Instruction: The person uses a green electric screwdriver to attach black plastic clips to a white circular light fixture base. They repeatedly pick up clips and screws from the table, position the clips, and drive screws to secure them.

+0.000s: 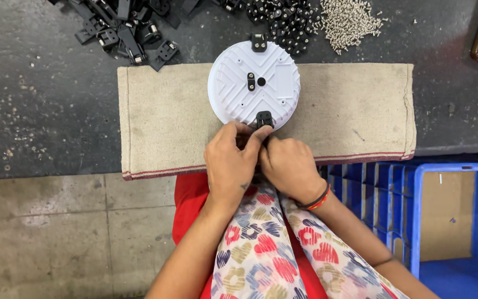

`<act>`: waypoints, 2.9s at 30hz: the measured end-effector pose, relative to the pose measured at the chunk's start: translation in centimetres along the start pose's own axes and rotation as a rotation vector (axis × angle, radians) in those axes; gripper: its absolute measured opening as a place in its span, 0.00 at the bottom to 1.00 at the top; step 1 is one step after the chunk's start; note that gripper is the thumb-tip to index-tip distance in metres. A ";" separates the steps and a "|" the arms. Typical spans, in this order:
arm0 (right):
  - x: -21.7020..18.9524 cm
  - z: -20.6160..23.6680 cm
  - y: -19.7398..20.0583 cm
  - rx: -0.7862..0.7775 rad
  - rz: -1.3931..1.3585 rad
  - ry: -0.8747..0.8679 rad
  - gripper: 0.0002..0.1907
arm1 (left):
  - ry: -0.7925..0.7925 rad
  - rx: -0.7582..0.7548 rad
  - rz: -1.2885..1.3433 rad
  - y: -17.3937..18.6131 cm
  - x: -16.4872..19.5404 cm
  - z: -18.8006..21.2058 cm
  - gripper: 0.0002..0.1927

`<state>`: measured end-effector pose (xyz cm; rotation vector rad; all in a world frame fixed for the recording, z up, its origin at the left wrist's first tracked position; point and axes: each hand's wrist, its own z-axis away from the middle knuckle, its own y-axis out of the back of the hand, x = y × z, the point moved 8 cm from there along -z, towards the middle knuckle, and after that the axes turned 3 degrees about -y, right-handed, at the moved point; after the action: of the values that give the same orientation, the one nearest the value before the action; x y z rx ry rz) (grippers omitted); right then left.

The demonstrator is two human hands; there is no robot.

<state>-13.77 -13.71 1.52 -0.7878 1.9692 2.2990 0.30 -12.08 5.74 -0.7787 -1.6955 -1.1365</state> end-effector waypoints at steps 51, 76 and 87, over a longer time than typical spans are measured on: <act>8.0 -7.2 13.8 0.263 -0.148 0.305 0.08 | 0.689 -0.803 0.250 -6.1 -2.9 0.5 0.25; -2.2 -2.7 11.1 0.195 -0.044 0.708 0.18 | 0.607 -0.805 0.248 -5.8 -2.5 0.2 0.26; 11.4 -8.4 16.2 0.293 -0.094 0.229 0.08 | 0.650 -0.806 0.246 -5.6 -2.8 0.4 0.26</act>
<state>-25.96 -28.35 11.49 -1.1246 2.2347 1.8805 -3.57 -13.84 1.15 -0.9194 -0.5620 -1.6782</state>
